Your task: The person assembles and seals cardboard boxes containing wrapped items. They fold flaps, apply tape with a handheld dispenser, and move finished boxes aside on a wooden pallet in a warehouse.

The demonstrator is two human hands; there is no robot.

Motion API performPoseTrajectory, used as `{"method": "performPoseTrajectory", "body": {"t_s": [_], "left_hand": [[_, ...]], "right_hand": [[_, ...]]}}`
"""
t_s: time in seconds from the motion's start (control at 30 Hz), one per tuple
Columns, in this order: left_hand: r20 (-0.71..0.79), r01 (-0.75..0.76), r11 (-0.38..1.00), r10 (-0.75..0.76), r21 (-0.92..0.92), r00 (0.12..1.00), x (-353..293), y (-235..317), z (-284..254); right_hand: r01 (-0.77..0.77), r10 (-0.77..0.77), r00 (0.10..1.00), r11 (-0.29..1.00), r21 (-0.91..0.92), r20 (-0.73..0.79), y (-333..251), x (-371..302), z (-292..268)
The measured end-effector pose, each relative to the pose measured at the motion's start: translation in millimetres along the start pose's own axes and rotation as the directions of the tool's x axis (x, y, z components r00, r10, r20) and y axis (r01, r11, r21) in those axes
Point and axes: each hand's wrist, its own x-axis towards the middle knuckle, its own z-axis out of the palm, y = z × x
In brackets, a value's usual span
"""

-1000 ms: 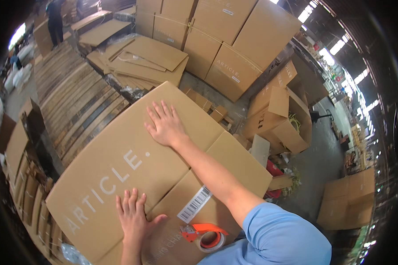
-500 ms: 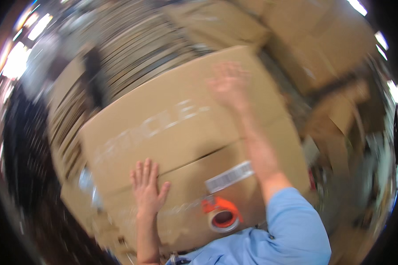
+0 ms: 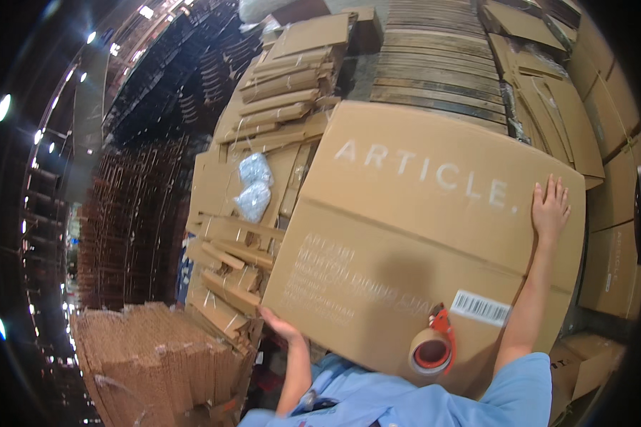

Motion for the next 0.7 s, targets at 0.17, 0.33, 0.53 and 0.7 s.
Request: {"method": "performPoseTrajectory", "body": {"t_s": [0.17,0.33,0.53,0.7], "left_hand": [[0.065,-0.224,0.953,0.215,0.203,0.974,-49.2,56.2,101.2],[0.868,-0.841,0.530,0.361,0.110,0.341,-137.2,108.9,227.1],[0.903,-0.844,0.371,-0.030,-0.388,-0.428,-267.1,-26.6,501.7],[0.917,-0.882,0.262,0.026,-0.391,-0.399,-343.3,-109.7,608.9]], "right_hand": [[0.007,-0.003,0.997,0.998,-0.057,0.076,-1.0,-16.5,-16.7],[-0.007,0.006,0.999,1.000,0.028,0.038,-4.1,-3.6,-26.5],[0.004,-0.006,1.000,0.983,0.184,0.010,-9.6,2.2,-38.0],[0.018,-0.003,0.994,0.990,0.138,-0.112,-12.7,-11.8,-41.4]]}}
